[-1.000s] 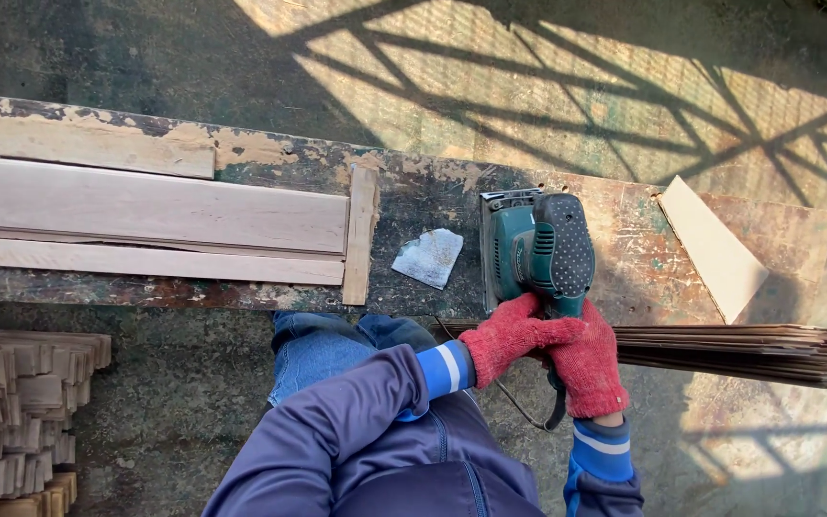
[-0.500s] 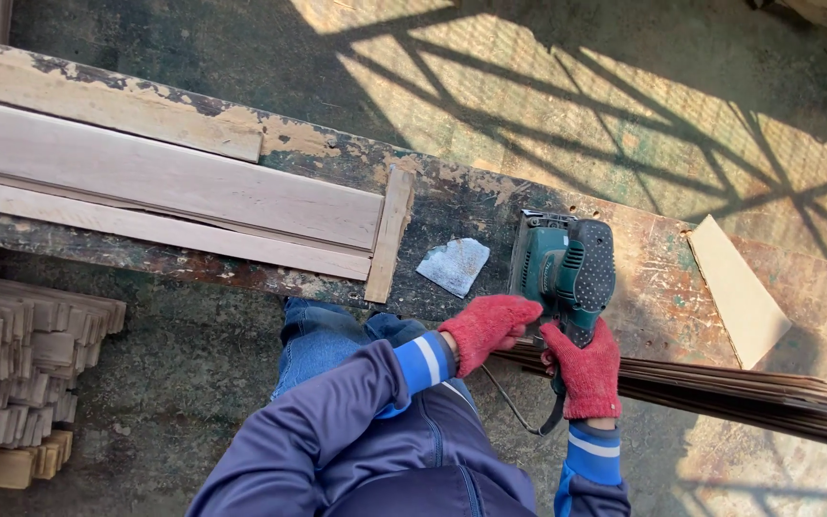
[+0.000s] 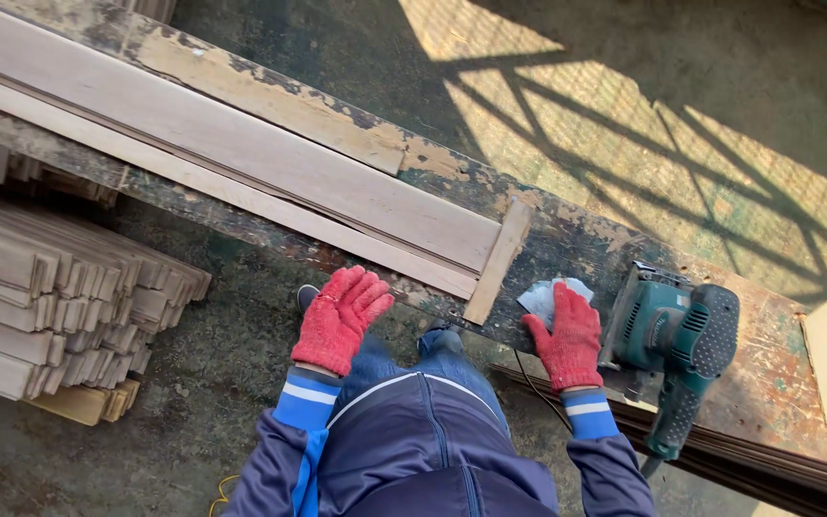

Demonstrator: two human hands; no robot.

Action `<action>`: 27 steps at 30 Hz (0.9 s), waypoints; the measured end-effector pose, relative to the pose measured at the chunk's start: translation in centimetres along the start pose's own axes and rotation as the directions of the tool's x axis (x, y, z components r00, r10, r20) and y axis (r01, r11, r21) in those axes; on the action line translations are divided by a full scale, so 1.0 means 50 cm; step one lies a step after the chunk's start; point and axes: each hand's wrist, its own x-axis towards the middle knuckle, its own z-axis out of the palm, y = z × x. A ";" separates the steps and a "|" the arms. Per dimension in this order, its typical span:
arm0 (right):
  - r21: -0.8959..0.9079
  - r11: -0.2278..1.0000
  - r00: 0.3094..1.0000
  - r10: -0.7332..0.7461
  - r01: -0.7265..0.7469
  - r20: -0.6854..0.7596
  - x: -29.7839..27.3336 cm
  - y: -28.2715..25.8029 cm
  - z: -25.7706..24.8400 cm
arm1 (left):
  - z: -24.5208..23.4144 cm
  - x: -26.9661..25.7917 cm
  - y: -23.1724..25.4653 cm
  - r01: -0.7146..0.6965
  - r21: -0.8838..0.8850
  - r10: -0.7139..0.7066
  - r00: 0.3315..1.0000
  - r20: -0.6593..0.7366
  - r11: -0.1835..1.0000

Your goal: The recorder sands a wooden plank using an orbital sander and then switches to manual sanding with a piece of sandpaper.

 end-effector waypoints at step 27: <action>0.072 0.993 0.977 0.106 -0.095 -0.183 0.171 -0.438 0.150 | -0.183 -0.027 0.646 -0.096 0.199 0.111 0.992 -0.065 0.975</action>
